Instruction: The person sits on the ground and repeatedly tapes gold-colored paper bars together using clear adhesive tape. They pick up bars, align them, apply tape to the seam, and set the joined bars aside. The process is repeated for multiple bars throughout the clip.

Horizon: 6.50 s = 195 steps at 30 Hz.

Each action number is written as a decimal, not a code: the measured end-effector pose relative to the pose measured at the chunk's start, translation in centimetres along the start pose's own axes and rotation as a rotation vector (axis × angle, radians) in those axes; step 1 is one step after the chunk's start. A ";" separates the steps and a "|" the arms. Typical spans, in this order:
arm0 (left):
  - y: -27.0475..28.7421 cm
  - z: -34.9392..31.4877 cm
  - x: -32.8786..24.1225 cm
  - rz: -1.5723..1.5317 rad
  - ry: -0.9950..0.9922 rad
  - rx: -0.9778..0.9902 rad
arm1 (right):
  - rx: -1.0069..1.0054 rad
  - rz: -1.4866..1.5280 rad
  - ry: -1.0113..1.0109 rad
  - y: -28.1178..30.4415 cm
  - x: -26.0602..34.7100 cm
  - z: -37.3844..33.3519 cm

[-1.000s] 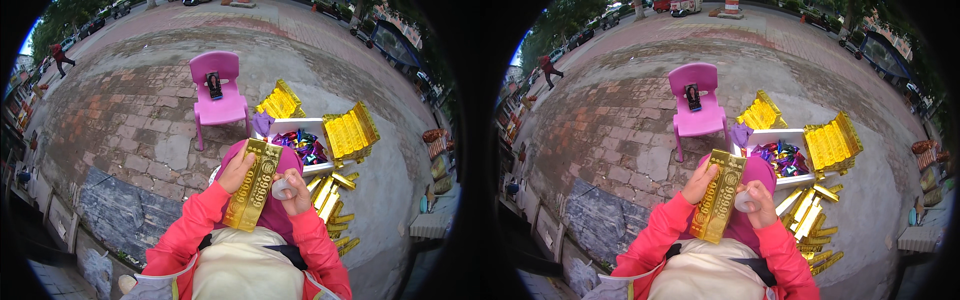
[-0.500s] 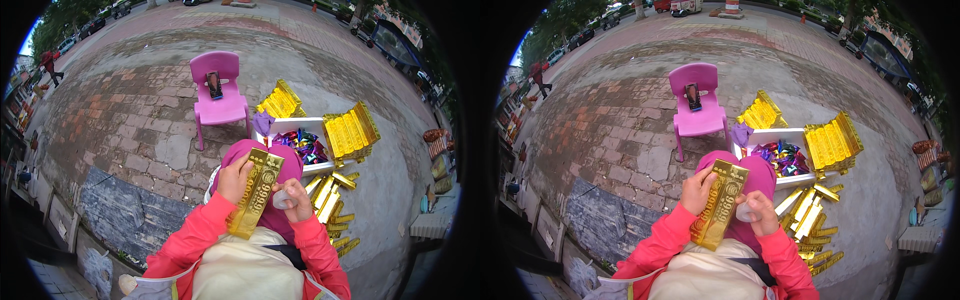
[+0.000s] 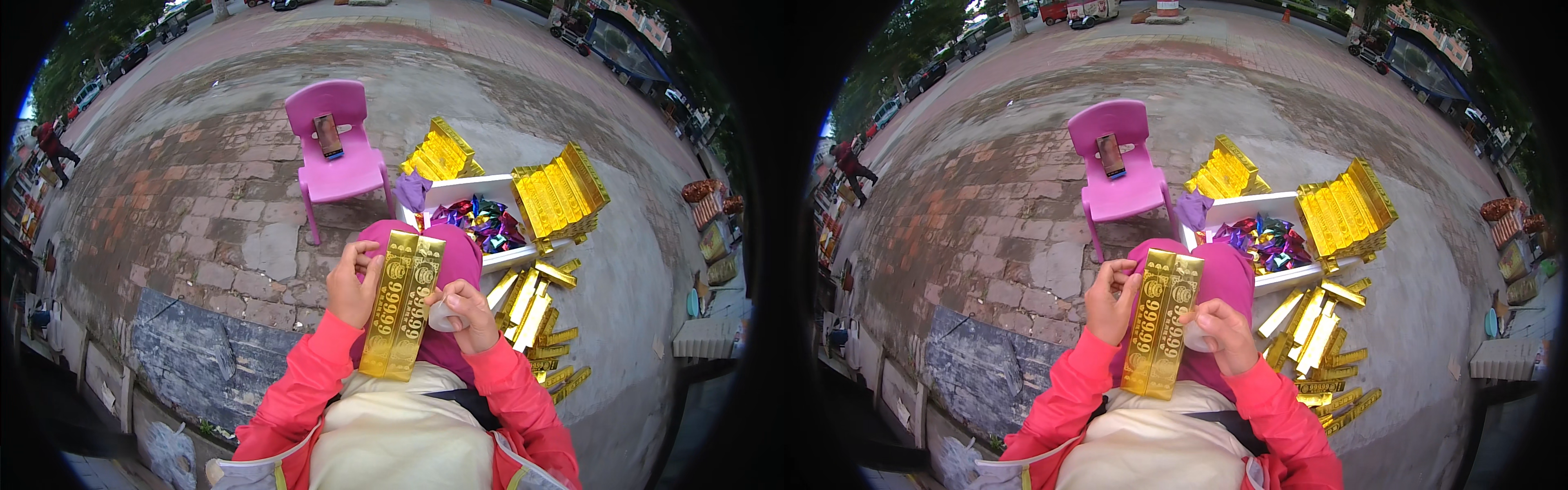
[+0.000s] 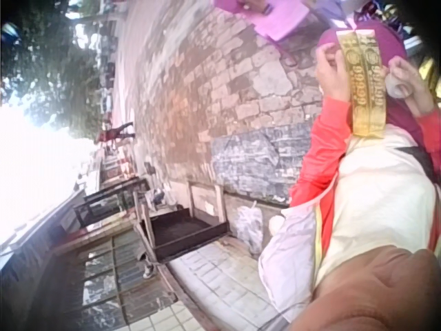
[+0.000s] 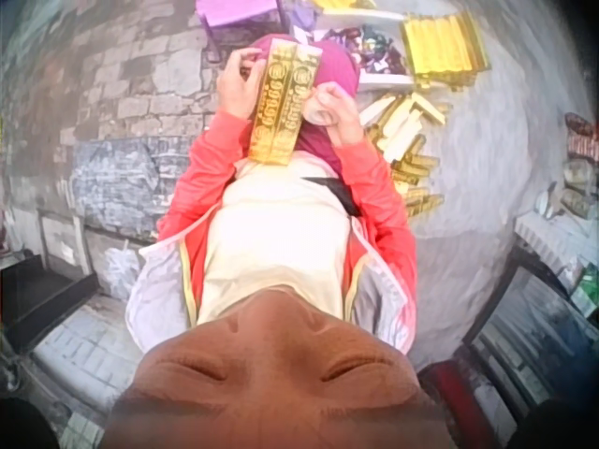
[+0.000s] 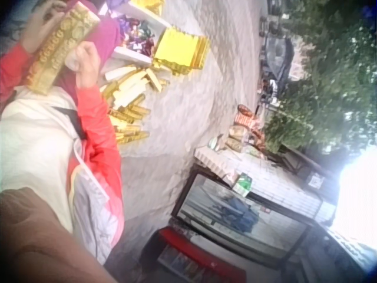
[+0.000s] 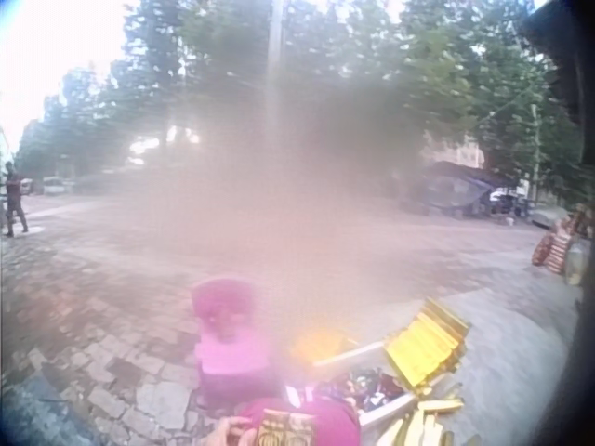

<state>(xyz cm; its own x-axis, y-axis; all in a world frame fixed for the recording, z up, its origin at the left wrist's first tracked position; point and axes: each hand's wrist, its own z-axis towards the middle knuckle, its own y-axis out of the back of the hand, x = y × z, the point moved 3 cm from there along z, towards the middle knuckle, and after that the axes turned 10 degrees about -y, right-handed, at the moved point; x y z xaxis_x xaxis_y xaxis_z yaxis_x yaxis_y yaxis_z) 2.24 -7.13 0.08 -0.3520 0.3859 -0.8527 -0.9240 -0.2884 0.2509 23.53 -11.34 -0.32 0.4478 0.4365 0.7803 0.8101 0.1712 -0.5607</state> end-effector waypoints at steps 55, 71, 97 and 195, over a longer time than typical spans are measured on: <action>-13.9 13.6 22.9 -0.991 0.805 -0.597 | -0.407 0.123 0.236 9.2 8.1 8.5; -26.0 14.1 20.2 -0.580 0.979 0.607 | -0.603 0.104 0.338 11.7 10.0 1.9; -19.4 10.0 0.3 -0.501 -0.010 0.838 | -0.737 -0.202 0.265 9.9 9.8 5.2; -12.7 0.9 -9.9 -1.304 0.722 1.252 | -1.073 -0.969 -0.781 48.9 -17.8 0.7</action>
<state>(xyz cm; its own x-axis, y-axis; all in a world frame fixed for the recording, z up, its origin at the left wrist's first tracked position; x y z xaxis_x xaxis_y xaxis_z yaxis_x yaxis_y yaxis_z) 17.34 -6.52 5.78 0.3443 -0.6560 -0.6717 -0.2075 0.6446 -0.7358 54.87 -10.16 -41.82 -0.3703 0.9077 0.1974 0.6824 0.1216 0.7208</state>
